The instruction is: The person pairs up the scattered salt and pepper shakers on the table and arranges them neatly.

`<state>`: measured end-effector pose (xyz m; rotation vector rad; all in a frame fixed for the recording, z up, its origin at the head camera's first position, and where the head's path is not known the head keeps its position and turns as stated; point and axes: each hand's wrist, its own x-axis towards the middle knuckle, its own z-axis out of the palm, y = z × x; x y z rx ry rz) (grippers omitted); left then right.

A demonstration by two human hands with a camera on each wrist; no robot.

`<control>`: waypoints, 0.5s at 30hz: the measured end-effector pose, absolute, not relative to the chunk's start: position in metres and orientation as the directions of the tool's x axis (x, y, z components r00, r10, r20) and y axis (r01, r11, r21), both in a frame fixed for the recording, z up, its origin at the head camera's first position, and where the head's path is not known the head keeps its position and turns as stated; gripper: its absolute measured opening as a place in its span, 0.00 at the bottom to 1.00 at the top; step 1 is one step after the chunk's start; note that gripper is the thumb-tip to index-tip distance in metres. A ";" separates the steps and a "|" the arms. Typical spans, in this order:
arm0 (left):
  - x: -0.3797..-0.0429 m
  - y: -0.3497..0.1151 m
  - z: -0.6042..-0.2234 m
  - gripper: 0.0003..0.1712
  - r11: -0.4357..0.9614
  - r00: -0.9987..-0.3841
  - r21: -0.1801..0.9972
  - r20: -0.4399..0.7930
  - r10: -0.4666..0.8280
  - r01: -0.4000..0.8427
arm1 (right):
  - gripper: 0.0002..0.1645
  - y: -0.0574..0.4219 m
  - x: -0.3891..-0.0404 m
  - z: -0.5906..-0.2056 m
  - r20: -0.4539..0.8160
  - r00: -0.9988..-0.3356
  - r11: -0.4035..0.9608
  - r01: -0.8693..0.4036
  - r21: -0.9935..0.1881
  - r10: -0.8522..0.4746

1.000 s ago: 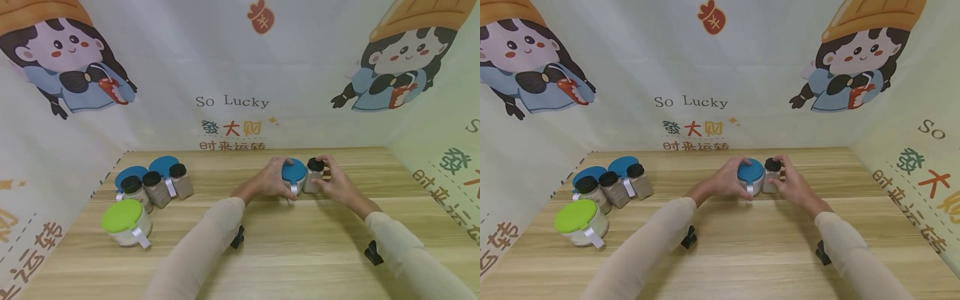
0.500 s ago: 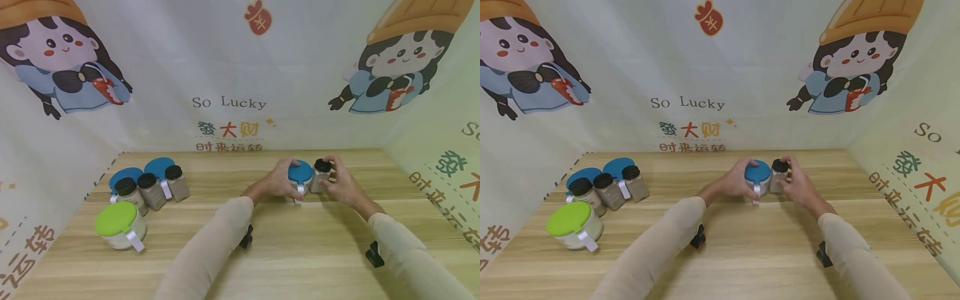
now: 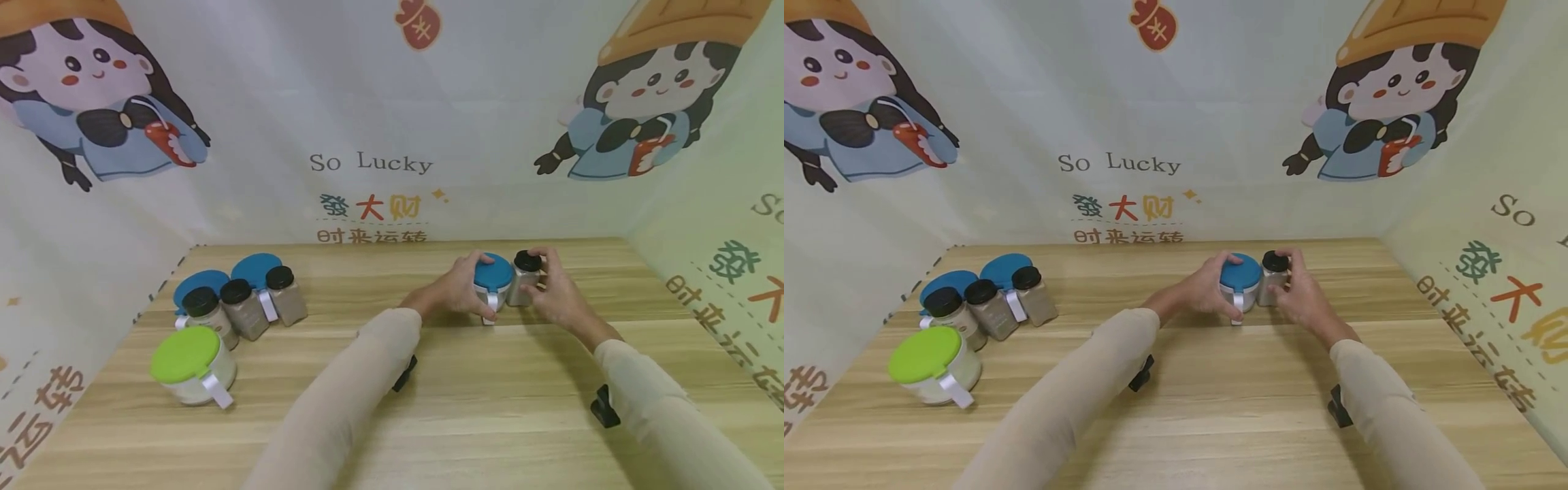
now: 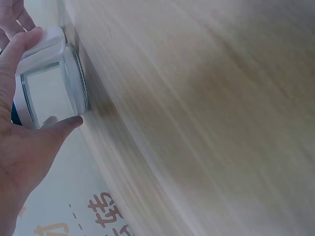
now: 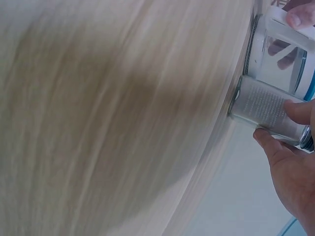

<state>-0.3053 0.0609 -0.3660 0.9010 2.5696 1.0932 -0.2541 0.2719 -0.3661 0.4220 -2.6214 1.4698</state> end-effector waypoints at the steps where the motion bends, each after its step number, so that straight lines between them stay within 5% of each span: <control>1: -0.305 0.062 -0.367 0.59 0.541 -0.794 0.710 0.042 0.606 0.451 | 0.37 0.273 -0.254 -0.367 0.232 -0.954 0.496 -0.296 -0.816 -0.188; 10: -0.297 0.053 -0.373 0.63 0.560 -0.807 0.675 0.091 0.583 0.481 | 0.38 0.272 -0.249 -0.365 0.331 -0.922 0.562 -0.385 -0.732 -0.200; 15: -0.296 0.042 -0.370 0.70 0.544 -0.799 0.667 0.131 0.587 0.509 | 0.28 0.270 -0.246 -0.355 0.501 -0.854 0.618 -0.472 -0.629 -0.142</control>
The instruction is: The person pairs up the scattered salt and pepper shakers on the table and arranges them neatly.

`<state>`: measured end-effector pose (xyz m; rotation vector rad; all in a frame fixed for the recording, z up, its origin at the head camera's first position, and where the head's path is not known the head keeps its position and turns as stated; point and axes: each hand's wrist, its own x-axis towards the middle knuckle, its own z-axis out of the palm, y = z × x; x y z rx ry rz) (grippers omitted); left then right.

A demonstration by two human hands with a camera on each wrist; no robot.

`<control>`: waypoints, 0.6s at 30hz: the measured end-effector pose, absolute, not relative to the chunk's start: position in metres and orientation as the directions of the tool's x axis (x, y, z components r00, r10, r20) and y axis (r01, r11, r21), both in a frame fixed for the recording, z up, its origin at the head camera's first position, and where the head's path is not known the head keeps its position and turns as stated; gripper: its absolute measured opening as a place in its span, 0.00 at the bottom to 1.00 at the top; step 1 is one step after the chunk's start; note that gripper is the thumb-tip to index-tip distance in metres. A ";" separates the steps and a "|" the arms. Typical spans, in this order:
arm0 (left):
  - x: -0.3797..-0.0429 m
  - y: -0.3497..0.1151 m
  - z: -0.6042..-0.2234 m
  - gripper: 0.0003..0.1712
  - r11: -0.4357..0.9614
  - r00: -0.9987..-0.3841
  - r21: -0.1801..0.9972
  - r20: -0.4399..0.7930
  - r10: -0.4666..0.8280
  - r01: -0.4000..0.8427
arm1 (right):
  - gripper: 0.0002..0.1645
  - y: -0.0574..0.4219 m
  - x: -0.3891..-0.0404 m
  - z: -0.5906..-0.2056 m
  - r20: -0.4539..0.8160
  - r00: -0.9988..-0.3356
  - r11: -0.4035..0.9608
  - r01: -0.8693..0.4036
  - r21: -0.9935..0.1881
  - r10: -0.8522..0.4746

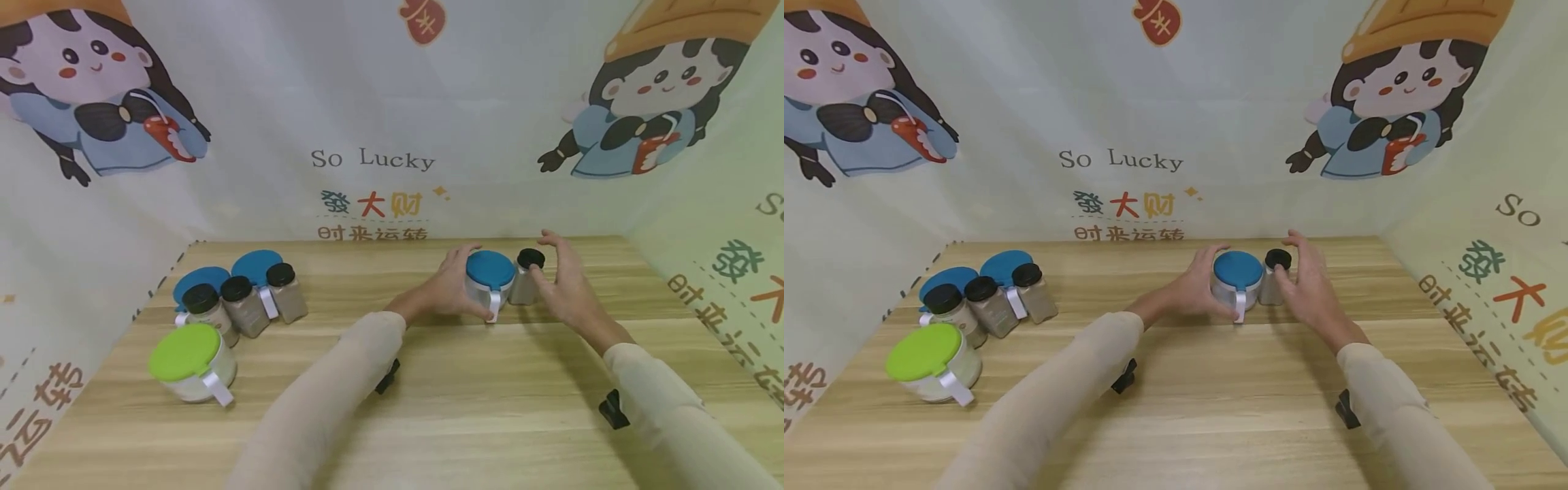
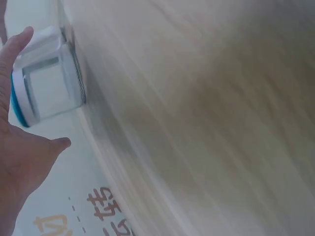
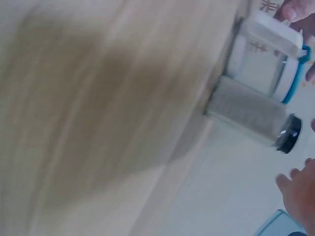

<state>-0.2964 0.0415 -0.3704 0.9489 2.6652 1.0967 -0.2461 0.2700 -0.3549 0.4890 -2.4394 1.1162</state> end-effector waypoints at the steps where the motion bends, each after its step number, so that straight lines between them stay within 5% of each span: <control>1: -0.296 0.039 -0.368 0.70 0.539 -0.799 0.672 0.133 0.586 0.507 | 0.26 0.268 -0.245 -0.351 0.529 -0.838 0.626 -0.486 -0.610 -0.135; 9: -0.288 0.014 -0.348 0.69 0.530 -0.794 0.671 0.146 0.590 0.518 | 0.23 0.241 -0.228 -0.323 0.605 -0.787 0.649 -0.524 -0.552 -0.122; 18: -0.256 -0.014 -0.316 0.52 0.608 -0.852 0.632 0.173 0.494 0.481 | 0.30 0.216 -0.220 -0.301 0.515 -0.820 0.628 -0.542 -0.559 -0.251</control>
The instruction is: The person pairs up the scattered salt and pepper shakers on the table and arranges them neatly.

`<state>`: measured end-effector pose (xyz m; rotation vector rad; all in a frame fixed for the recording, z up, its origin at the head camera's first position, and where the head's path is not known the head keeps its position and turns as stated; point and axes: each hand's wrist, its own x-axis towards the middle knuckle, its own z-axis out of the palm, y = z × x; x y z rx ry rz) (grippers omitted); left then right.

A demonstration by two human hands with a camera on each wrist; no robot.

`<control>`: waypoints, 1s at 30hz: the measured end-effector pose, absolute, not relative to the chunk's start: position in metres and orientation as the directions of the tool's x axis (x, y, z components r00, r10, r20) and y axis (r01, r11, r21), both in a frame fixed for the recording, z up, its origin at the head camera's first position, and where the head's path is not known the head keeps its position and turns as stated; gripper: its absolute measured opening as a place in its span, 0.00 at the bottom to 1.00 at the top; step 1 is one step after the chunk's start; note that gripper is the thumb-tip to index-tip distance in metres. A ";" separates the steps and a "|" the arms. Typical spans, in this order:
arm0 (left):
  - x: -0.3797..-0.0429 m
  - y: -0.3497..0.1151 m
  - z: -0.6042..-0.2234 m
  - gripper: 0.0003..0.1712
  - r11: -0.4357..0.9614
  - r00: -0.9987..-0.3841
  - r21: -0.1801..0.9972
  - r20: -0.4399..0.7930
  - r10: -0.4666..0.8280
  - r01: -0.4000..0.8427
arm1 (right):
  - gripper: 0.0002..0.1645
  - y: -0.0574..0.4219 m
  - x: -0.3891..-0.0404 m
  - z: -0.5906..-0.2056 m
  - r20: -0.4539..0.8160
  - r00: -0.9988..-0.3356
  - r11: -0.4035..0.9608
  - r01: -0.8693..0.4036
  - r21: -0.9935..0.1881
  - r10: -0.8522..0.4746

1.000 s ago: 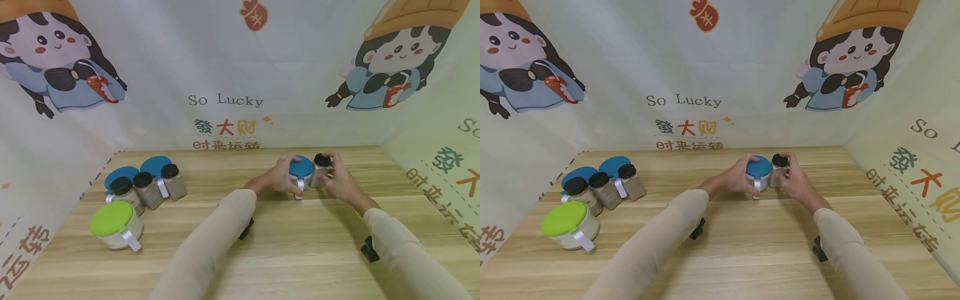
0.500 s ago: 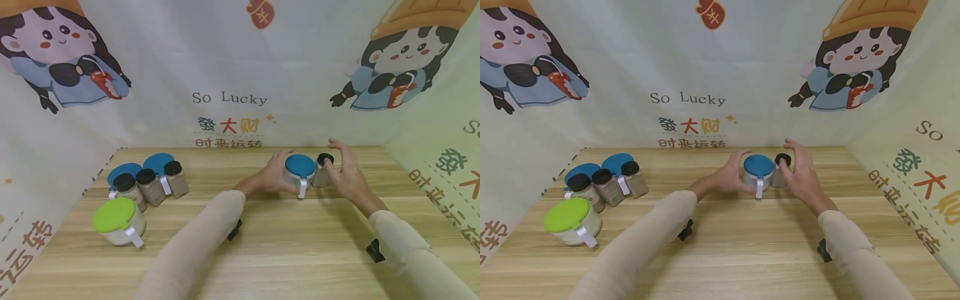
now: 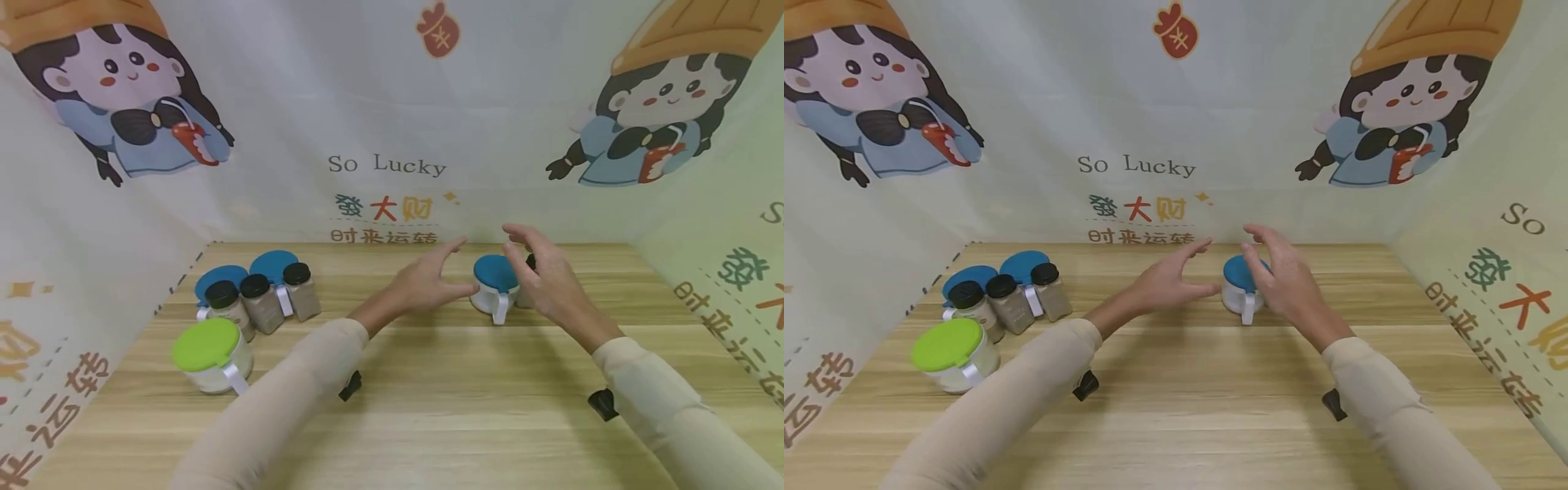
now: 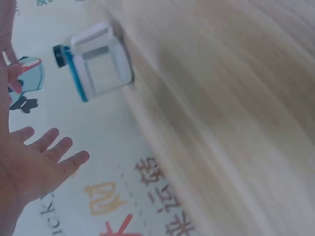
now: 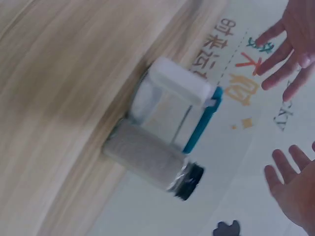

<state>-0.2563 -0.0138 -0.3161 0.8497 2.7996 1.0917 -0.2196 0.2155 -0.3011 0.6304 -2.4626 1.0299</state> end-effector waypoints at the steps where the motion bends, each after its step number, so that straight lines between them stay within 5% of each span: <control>1: -0.254 -0.018 -0.313 0.52 0.614 -0.852 0.625 0.172 0.495 0.483 | 0.31 0.213 -0.219 -0.300 0.497 -0.826 0.634 -0.538 -0.556 -0.266; 16: -0.224 -0.109 -0.267 0.49 0.646 -0.899 0.638 0.188 0.396 0.419 | 0.34 0.165 -0.225 -0.280 0.410 -0.817 0.593 -0.576 -0.563 -0.405; 26: -0.182 -0.191 -0.262 0.40 0.491 -0.893 0.767 0.235 0.384 0.413 | 0.27 0.133 -0.239 -0.296 0.437 -0.805 0.154 -0.529 -0.834 -0.401; 30: -0.166 -0.219 -0.270 0.37 0.462 -0.905 0.793 0.252 0.343 0.397 | 0.27 0.112 -0.243 -0.304 0.436 -0.804 0.096 -0.511 -0.854 -0.405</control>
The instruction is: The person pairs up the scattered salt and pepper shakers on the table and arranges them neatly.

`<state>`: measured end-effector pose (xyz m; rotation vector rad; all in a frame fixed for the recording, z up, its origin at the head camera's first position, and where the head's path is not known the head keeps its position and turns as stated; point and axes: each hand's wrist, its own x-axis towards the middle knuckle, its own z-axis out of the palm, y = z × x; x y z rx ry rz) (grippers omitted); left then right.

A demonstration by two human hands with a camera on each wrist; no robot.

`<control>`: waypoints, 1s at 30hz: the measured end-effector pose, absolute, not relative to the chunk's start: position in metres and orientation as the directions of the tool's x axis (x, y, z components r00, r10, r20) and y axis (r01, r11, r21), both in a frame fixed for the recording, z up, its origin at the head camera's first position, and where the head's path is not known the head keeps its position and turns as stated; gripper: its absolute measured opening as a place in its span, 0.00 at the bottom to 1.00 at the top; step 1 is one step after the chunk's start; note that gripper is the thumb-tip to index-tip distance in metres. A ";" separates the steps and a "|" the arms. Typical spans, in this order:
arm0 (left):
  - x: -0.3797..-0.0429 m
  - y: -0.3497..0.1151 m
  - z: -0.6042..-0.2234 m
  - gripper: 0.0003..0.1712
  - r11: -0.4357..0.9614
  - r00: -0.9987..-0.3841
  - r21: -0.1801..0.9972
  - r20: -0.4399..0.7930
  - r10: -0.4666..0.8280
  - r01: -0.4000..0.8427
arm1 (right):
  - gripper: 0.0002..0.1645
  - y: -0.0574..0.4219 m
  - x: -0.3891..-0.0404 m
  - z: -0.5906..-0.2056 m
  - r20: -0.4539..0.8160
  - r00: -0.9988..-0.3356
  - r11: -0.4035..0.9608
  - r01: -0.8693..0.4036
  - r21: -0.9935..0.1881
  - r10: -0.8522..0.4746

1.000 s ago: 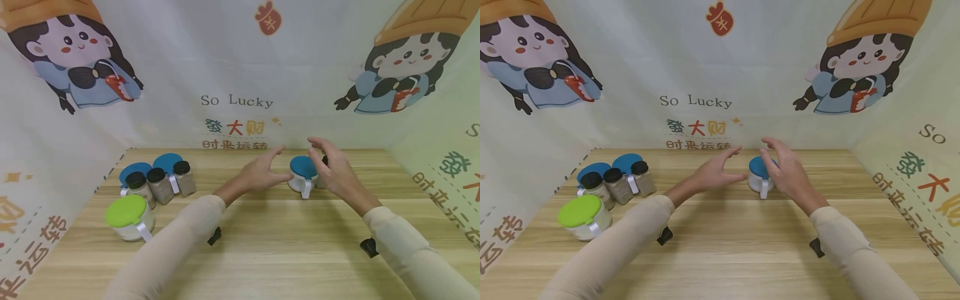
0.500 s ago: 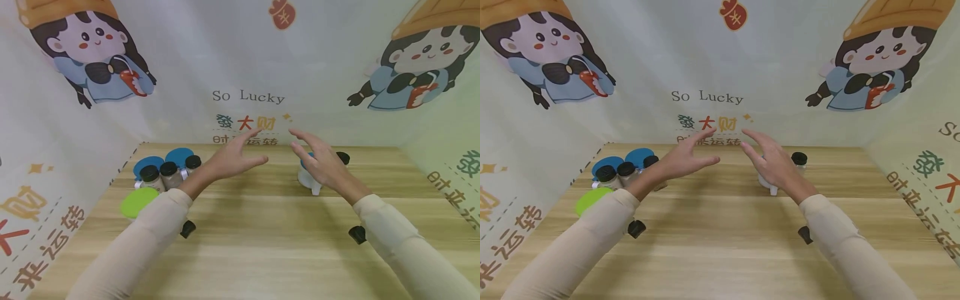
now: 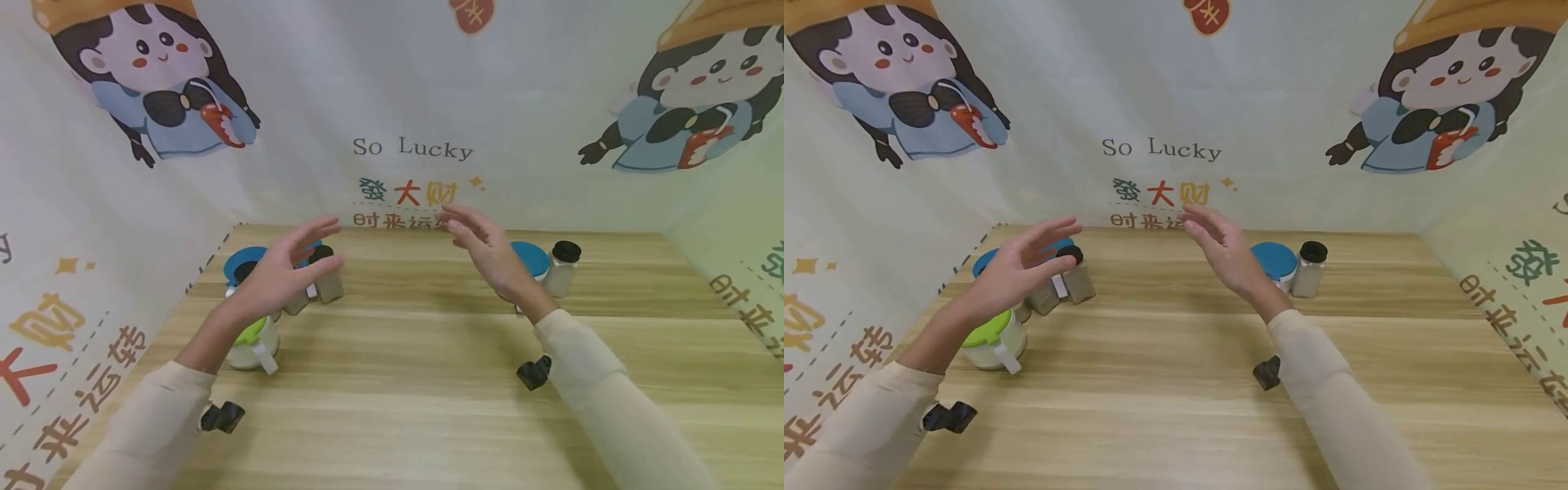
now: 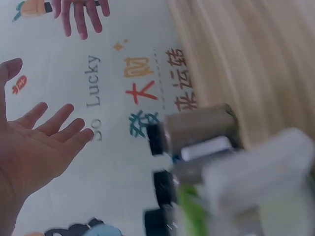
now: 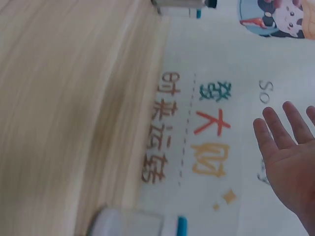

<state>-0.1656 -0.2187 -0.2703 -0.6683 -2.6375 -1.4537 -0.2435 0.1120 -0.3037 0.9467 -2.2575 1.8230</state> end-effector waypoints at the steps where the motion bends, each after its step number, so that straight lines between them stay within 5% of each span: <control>1: -0.161 -0.226 -0.274 0.36 0.448 -0.906 0.802 0.263 0.331 0.396 | 0.26 0.107 -0.245 -0.305 0.436 -0.802 0.084 -0.509 -0.857 -0.409; 11: -0.113 -0.301 -0.323 0.27 0.433 -0.887 0.782 0.449 0.109 0.449 | 0.27 0.056 -0.259 -0.333 0.383 -0.816 0.070 -0.454 -0.888 -0.434; 20: -0.105 -0.307 -0.357 0.47 0.536 -0.893 0.778 0.440 -0.095 0.327 | 0.29 0.008 -0.276 -0.348 0.277 -0.841 0.221 -0.414 -0.883 -0.466; 30: -0.099 -0.282 -0.374 0.55 0.732 -0.913 0.666 0.374 -0.160 0.144 | 0.40 -0.046 -0.267 -0.355 0.292 -0.681 0.409 -0.669 -0.620 -0.671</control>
